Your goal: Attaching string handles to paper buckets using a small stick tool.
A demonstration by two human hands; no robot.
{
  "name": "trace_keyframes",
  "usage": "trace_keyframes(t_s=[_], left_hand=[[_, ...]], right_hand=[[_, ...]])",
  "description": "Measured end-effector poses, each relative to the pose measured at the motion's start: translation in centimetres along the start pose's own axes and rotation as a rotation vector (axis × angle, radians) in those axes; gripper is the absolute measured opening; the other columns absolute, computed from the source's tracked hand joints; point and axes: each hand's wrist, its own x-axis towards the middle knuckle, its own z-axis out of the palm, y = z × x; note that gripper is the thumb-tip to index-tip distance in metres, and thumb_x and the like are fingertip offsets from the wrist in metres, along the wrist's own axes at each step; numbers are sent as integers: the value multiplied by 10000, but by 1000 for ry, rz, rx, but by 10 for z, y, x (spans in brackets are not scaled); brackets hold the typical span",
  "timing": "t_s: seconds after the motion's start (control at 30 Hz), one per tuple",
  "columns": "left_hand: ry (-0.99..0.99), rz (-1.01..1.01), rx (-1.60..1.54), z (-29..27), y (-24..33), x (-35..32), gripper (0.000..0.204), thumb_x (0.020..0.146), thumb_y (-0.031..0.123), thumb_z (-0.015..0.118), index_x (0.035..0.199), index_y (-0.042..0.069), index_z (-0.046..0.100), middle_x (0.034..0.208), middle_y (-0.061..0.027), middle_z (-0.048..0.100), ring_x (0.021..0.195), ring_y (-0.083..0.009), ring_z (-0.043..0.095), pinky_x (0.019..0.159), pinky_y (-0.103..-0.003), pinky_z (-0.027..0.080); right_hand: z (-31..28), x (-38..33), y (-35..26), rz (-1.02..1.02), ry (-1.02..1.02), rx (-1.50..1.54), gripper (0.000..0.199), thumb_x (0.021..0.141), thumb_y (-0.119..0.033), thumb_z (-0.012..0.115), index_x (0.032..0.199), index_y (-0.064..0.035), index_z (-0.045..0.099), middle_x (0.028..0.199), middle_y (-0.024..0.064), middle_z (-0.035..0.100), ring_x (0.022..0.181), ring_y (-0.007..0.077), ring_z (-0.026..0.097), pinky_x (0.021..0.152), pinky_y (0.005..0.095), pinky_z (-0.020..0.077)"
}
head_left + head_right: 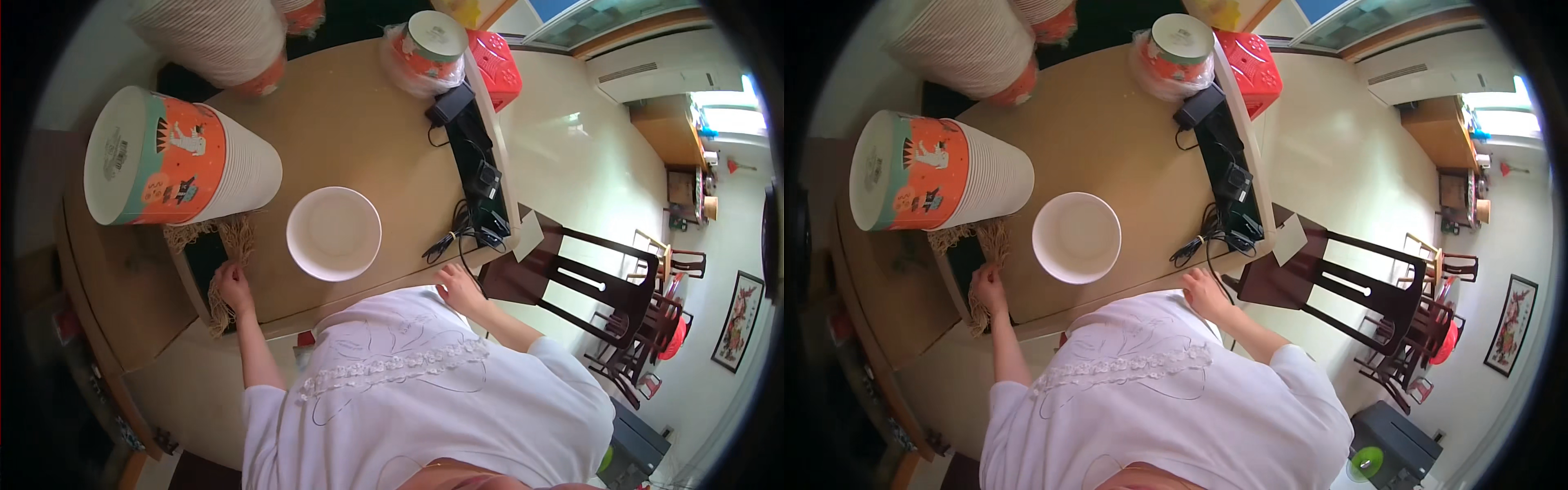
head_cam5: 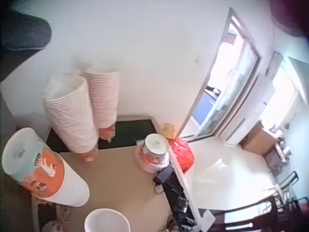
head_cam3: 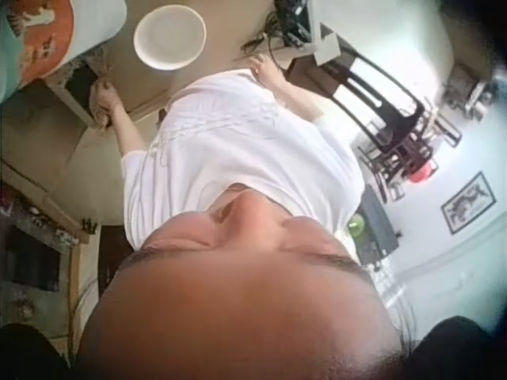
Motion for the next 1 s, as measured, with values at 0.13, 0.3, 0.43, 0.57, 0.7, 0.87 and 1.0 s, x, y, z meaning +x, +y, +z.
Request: trace_keyframes(t_s=[0.13, 0.3, 0.43, 0.57, 0.7, 0.87, 1.0], left_hand=[[147, -305, -212, -7, 18, 5, 123, 861, 136, 638, 931, 35, 634, 979, -115, 606, 880, -224, 593, 765, -323, 480], [461, -333, -507, -31, 42, 19, 203, 918, 161, 580, 1029, -8, 559, 925, -68, 610, 785, -163, 570, 719, -273, 458], [372, -440, -671, -50, 63, 23, 132, 925, 144, 567, 984, 26, 575, 899, -63, 629, 814, -138, 579, 741, -262, 463], [381, -351, -781, -71, 72, 30, 177, 877, 158, 656, 1000, 33, 639, 955, -37, 651, 855, -114, 582, 790, -245, 463], [340, -445, -904, -114, 111, 39, 129, 839, 111, 700, 916, 9, 686, 857, -7, 655, 778, -58, 553, 733, -209, 444], [337, -389, -896, -138, 142, 39, 135, 853, 132, 688, 935, 25, 681, 816, 26, 642, 746, -32, 553, 693, -177, 430], [270, -402, -856, -138, 137, 45, 130, 843, 116, 690, 924, 14, 681, 799, 27, 627, 696, -36, 525, 641, -183, 419]], right_hand=[[-14, -17, 14, 240, -299, -259, 320, 814, -232, 631, 1101, -95, 598, 1060, 94, 593, 1071, 269, 536, 876, 432, 396], [-25, -5, 8, 249, -524, -38, 276, 837, -246, 599, 1065, -90, 606, 978, 137, 646, 955, 313, 612, 792, 423, 470], [-50, 37, -51, -35, -404, 201, 184, 861, -138, 574, 1018, -52, 617, 854, 130, 666, 760, 272, 648, 667, 352, 512], [-81, 90, -100, -142, -137, 389, 134, 853, -104, 590, 972, -65, 638, 807, 127, 656, 677, 240, 641, 616, 326, 505], [-111, 132, -159, -255, -119, 553, 149, 878, -52, 575, 1008, -10, 636, 829, 80, 667, 700, 136, 626, 638, 281, 504], [-76, 164, -224, -366, -222, 821, 157, 904, -59, 567, 1022, 11, 644, 930, 48, 641, 824, 112, 608, 747, 243, 491], [-51, 186, -274, -437, -105, 808, 169, 873, -53, 613, 1030, 2, 646, 833, 52, 630, 750, 93, 585, 690, 256, 485]])
